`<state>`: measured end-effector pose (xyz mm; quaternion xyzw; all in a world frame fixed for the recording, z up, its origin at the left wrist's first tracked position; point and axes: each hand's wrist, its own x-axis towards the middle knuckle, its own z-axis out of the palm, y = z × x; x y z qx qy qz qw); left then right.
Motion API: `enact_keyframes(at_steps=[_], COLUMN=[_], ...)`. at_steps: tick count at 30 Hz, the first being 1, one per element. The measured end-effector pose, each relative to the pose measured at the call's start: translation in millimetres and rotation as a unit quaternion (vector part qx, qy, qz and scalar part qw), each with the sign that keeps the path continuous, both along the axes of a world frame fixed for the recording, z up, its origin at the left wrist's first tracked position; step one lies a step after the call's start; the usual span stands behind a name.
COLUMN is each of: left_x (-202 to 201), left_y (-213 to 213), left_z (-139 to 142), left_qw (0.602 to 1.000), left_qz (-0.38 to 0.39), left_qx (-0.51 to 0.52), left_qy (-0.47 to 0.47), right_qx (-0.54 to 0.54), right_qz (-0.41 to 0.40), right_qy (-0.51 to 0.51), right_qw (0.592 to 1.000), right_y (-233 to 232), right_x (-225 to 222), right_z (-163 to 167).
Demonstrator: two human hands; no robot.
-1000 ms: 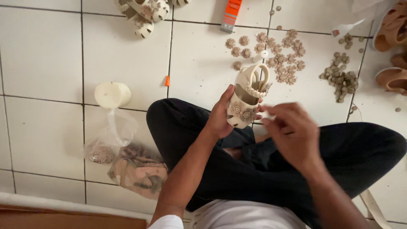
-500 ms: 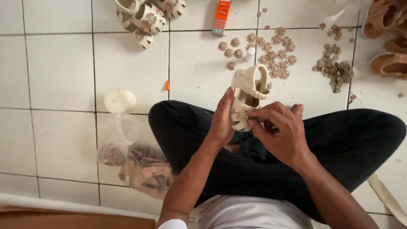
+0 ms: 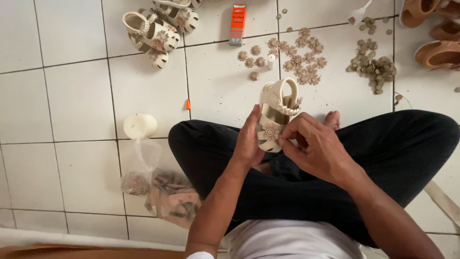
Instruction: The person sits on the tiled floor among many children's shoes and decorative flower appliqués. They pick up a shoe, apply glue from a small squeeze bottle onto the shoe upper, press a decorative flower piece onto the glued spot, then set the finished shoe aside and take the next shoe.
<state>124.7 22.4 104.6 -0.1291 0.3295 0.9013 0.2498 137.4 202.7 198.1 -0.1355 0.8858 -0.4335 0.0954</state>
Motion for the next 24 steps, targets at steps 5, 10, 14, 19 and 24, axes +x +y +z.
enact_keyframes(at_steps=[5,10,14,19,24], left_x=[-2,-3,1,5,6], left_y=[0,2,4,4,-18], left_z=[9,21,15,-4,-20], left_qw=[0.997,0.961,0.916,0.907,0.906], left_qz=[-0.013,-0.041,-0.026,-0.048,0.053], left_qx=[0.022,-0.217,-0.304,-0.320,-0.301], left_qy=[0.066,0.167,0.261,0.268,0.293], right_qx=[-0.124,-0.163,-0.008,0.129,-0.020], right_qz=[-0.095,-0.030,-0.048,-0.017,-0.003], right_qy=[-0.016,-0.300,-0.325,-0.304,-0.243], right_qw=[0.988,0.939,0.945,0.944,0.970], right_y=[12,18,11,0,0], right_x=[0,-21,-31,-33,-18], right_z=[-2,-2,-3,-12,-19])
